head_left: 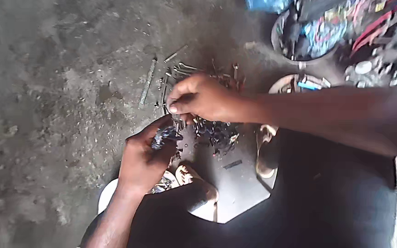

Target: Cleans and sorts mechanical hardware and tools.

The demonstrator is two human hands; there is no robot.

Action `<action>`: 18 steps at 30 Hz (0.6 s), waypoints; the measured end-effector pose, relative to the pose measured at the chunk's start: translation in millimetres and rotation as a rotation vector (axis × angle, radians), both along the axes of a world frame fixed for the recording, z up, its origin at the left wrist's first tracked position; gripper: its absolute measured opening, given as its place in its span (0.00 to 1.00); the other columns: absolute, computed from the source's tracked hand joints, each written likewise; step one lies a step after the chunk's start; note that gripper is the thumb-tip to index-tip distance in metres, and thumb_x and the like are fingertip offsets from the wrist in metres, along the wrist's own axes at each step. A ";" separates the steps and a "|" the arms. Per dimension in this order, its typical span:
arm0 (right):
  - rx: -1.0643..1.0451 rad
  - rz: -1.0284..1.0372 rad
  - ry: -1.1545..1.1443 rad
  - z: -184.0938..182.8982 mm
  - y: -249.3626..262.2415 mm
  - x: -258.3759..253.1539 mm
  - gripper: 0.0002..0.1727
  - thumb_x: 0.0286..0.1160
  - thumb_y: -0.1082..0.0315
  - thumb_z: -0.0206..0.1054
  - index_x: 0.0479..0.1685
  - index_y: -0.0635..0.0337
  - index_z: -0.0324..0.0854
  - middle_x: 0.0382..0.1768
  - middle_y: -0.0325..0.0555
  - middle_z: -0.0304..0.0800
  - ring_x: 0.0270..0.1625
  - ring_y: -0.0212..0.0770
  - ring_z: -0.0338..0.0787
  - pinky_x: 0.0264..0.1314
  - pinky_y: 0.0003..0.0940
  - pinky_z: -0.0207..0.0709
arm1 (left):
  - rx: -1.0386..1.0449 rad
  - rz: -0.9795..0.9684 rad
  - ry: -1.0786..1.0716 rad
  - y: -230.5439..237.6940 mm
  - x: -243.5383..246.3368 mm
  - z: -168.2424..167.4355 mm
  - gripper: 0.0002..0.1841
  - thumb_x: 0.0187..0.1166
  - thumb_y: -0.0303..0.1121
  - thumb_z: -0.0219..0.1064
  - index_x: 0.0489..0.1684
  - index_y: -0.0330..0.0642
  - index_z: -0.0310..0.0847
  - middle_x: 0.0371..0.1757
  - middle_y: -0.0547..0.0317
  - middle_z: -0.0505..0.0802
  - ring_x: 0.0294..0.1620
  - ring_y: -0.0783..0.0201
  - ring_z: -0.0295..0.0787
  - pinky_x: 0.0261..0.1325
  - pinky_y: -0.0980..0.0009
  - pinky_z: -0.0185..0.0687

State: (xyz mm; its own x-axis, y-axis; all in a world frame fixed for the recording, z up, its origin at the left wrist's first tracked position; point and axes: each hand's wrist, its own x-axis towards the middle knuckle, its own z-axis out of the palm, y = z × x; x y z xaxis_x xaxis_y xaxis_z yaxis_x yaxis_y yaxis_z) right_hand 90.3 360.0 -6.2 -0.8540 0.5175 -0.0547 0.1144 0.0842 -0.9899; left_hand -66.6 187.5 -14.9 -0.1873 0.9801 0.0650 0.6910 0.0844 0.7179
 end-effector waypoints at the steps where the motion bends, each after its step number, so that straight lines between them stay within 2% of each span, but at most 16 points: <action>1: 0.015 0.011 -0.005 -2.2 -0.4 -1.7 0.06 0.80 0.71 0.71 0.47 0.65 0.88 0.32 0.45 0.92 0.26 0.32 0.90 0.29 0.28 0.89 | -0.018 0.002 0.027 -1.8 -1.2 0.5 0.27 0.69 0.35 0.71 0.72 0.60 0.84 0.49 0.72 0.96 0.41 0.75 0.93 0.42 0.67 0.93; 4: 0.062 0.026 -0.044 -5.3 -1.8 -1.1 0.06 0.80 0.69 0.71 0.45 0.62 0.89 0.32 0.43 0.91 0.24 0.31 0.89 0.27 0.28 0.87 | -0.026 -0.026 0.011 -4.7 -2.5 -2.1 0.26 0.70 0.34 0.71 0.72 0.52 0.83 0.49 0.65 0.96 0.41 0.69 0.94 0.44 0.66 0.94; 6: 0.068 0.034 -0.073 -6.5 -4.7 -0.9 0.06 0.80 0.69 0.72 0.44 0.61 0.90 0.31 0.43 0.90 0.22 0.31 0.86 0.26 0.29 0.84 | -0.032 -0.031 0.009 -7.8 -3.2 -3.3 0.26 0.69 0.34 0.72 0.72 0.48 0.83 0.51 0.64 0.96 0.44 0.70 0.94 0.47 0.69 0.93; 9: 0.048 0.037 -0.105 -6.1 -5.2 -1.9 0.06 0.80 0.69 0.71 0.46 0.60 0.90 0.30 0.43 0.89 0.21 0.32 0.83 0.23 0.30 0.80 | -0.019 -0.027 0.011 -5.3 -2.3 -3.9 0.24 0.68 0.32 0.71 0.68 0.42 0.85 0.49 0.65 0.96 0.43 0.74 0.94 0.47 0.73 0.92; 11: 0.048 0.060 -0.137 -7.3 -4.8 -3.2 0.07 0.82 0.68 0.69 0.48 0.60 0.89 0.32 0.44 0.89 0.23 0.32 0.84 0.25 0.30 0.81 | -0.019 -0.026 0.009 -3.7 -2.2 -3.6 0.23 0.67 0.30 0.71 0.65 0.38 0.85 0.47 0.64 0.96 0.42 0.74 0.94 0.46 0.75 0.92; 18: 0.060 0.065 -0.167 -7.0 -2.2 -2.2 0.06 0.81 0.67 0.70 0.47 0.59 0.89 0.30 0.42 0.88 0.23 0.32 0.83 0.24 0.31 0.78 | -0.028 -0.024 0.011 -3.0 -2.1 -5.1 0.23 0.68 0.30 0.70 0.65 0.38 0.85 0.47 0.63 0.96 0.42 0.73 0.94 0.47 0.74 0.92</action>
